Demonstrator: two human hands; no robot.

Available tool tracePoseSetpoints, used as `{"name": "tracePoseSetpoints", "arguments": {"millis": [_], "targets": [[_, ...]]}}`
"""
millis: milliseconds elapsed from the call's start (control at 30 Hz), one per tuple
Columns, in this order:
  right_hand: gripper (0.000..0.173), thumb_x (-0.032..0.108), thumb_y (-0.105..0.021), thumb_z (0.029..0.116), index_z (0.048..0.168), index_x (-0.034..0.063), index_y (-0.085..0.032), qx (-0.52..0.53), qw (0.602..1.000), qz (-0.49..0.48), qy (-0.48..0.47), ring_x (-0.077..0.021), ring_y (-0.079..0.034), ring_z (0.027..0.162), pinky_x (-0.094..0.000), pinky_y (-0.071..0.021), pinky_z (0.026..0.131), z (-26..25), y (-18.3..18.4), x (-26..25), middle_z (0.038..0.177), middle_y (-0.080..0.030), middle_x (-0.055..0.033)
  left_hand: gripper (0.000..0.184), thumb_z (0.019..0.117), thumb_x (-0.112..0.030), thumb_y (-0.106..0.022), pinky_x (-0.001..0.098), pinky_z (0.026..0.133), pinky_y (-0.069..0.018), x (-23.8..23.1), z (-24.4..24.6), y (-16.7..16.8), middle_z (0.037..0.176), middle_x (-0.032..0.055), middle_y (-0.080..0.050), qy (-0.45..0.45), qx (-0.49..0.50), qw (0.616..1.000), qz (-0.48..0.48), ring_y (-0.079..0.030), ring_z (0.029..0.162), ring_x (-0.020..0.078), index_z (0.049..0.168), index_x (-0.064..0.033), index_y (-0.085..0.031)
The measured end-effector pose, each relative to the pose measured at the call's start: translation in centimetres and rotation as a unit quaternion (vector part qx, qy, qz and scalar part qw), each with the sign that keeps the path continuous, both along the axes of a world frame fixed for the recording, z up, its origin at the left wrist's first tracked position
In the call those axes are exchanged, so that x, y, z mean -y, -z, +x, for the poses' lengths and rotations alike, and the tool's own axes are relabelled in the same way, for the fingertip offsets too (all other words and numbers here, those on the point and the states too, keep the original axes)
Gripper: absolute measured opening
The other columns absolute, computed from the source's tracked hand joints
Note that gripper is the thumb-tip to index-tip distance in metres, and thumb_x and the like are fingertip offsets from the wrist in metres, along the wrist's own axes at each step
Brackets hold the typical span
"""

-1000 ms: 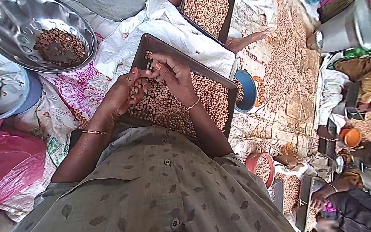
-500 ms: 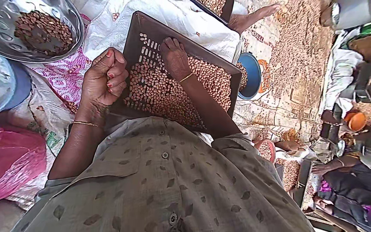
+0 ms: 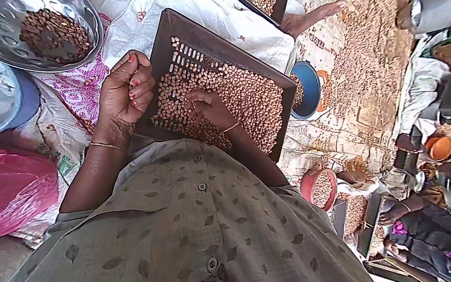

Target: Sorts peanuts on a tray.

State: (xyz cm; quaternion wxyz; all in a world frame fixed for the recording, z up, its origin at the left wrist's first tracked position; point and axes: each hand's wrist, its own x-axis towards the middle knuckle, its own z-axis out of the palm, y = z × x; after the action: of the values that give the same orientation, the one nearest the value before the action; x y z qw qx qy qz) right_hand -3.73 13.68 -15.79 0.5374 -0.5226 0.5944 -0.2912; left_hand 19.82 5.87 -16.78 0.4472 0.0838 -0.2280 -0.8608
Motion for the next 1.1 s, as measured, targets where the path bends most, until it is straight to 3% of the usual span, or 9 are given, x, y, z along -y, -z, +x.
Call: {"name": "tracePoseSetpoints", "arguments": {"millis": [100, 167, 300, 400, 533, 633, 900, 1000, 1100], "targets": [[0.031, 0.000, -0.041, 0.1034, 0.128, -0.0041, -0.060, 0.031, 0.985, 0.018, 0.166, -0.0186, -0.072, 0.081, -0.0334, -0.0616, 0.069, -2.3, -0.3, 1.1, 0.108, -0.071, -0.0144, 0.036, 0.1122, -0.018, -0.025, 0.0098, 0.040, -0.0341, -0.1, 0.2, 0.1, 0.065, -0.0068, -0.048, -0.005, -0.016, 1.000, 0.012, -0.040, 0.044, -0.0016, 0.098, -0.0124, -0.058], [0.027, -0.001, -0.045, 0.1020, 0.122, -0.0037, -0.062, -0.006, 0.981, -0.033, 0.194, -0.0163, -0.072, 0.083, -0.0319, -0.0617, 0.070, -3.3, -0.6, 0.8, 0.108, -0.070, -0.0129, 0.036, 0.1120, -0.018, -0.025, 0.0098, 0.040, -0.0341, 0.0, 0.1, 0.0, 0.066, -0.0071, -0.049, 0.000, -0.018, 1.000, 0.010, -0.040, 0.045, -0.0018, 0.097, -0.0134, -0.058], [0.011, 0.005, -0.062, 0.0974, 0.101, -0.0029, -0.068, -0.136, 0.979, -0.149, 0.025, -0.0125, -0.066, 0.073, -0.0294, -0.0583, 0.067, -1.7, 0.0, -0.8, 0.090, -0.069, -0.0102, 0.035, 0.1117, -0.018, -0.026, 0.0101, 0.040, -0.0350, 0.2, 0.0, 0.2, 0.066, -0.0066, -0.050, 0.015, -0.021, 1.000, 0.004, -0.042, 0.045, -0.0012, 0.097, -0.0134, -0.058], [0.012, 0.009, -0.064, 0.0951, 0.095, 0.0014, -0.073, -0.330, 0.917, -0.200, -0.100, -0.0287, -0.070, 0.077, -0.0461, -0.0568, 0.066, 0.3, 1.1, -1.4, 0.092, -0.070, -0.0151, 0.034, 0.1113, -0.018, -0.028, 0.0105, 0.040, -0.0344, 0.1, 0.1, 0.1, 0.066, -0.0069, -0.050, 0.012, -0.012, 1.000, -0.003, -0.041, 0.045, -0.0013, 0.097, -0.0134, -0.058], [0.016, 0.009, -0.062, 0.0968, 0.103, -0.0015, -0.073, -0.481, 0.840, -0.206, -0.145, -0.0366, -0.071, 0.099, -0.0475, -0.0594, 0.071, 2.6, 0.6, -2.2, 0.111, -0.070, -0.0203, 0.033, 0.1111, -0.018, -0.029, 0.0105, 0.039, -0.0329, 0.0, 0.2, 0.1, 0.065, -0.0080, -0.049, 0.013, 0.000, 1.000, -0.018, -0.040, 0.044, -0.0017, 0.097, -0.0144, -0.059], [0.018, 0.003, -0.058, 0.0958, 0.105, -0.0012, -0.073, -0.521, 0.820, -0.193, -0.141, -0.0355, -0.070, 0.099, -0.0438, -0.0582, 0.067, 3.5, 0.4, -2.7, 0.111, -0.069, -0.0189, 0.034, 0.1112, -0.019, -0.029, 0.0098, 0.039, -0.0339, 0.1, 0.0, 0.0, 0.066, -0.0089, -0.050, 0.011, 0.022, 0.999, -0.030, -0.041, 0.045, -0.0023, 0.097, -0.0157, -0.059], [0.025, 0.013, -0.050, 0.1039, 0.113, -0.0031, -0.067, -0.488, 0.863, -0.097, -0.084, -0.0358, -0.071, 0.091, -0.0482, -0.0571, 0.071, 3.7, -0.7, -1.7, 0.105, -0.069, -0.0206, 0.037, 0.1116, -0.024, -0.029, 0.0101, 0.039, -0.0324, -0.1, -0.2, -0.5, 0.067, -0.0121, -0.050, 0.031, 0.114, 0.990, -0.073, -0.039, 0.045, -0.0034, 0.105, -0.0170, -0.064], [0.014, 0.006, -0.061, 0.0984, 0.098, -0.0044, -0.070, -0.341, 0.890, -0.297, 0.056, -0.0260, -0.070, 0.070, -0.0394, -0.0577, 0.061, 3.0, -1.8, -1.4, 0.088, -0.070, -0.0167, 0.051, 0.1118, -0.037, -0.019, 0.0097, 0.040, -0.0337, -0.1, -0.8, -0.7, 0.073, -0.0101, -0.054, 0.067, 0.199, 0.971, -0.110, -0.040, 0.046, -0.0026, 0.122, -0.0136, -0.064], [0.025, -0.007, -0.060, 0.0954, 0.118, -0.0143, -0.067, -0.125, 0.907, -0.398, 0.059, -0.0218, -0.073, 0.083, -0.0354, -0.0625, 0.077, 4.1, -4.3, -1.1, 0.101, -0.073, -0.0219, 0.052, 0.1107, -0.046, -0.022, 0.0098, 0.041, -0.0322, -0.5, -1.3, -0.5, 0.081, -0.0084, -0.061, 0.114, 0.262, 0.950, -0.124, -0.041, 0.048, -0.0028, 0.121, -0.0163, -0.064]]}}
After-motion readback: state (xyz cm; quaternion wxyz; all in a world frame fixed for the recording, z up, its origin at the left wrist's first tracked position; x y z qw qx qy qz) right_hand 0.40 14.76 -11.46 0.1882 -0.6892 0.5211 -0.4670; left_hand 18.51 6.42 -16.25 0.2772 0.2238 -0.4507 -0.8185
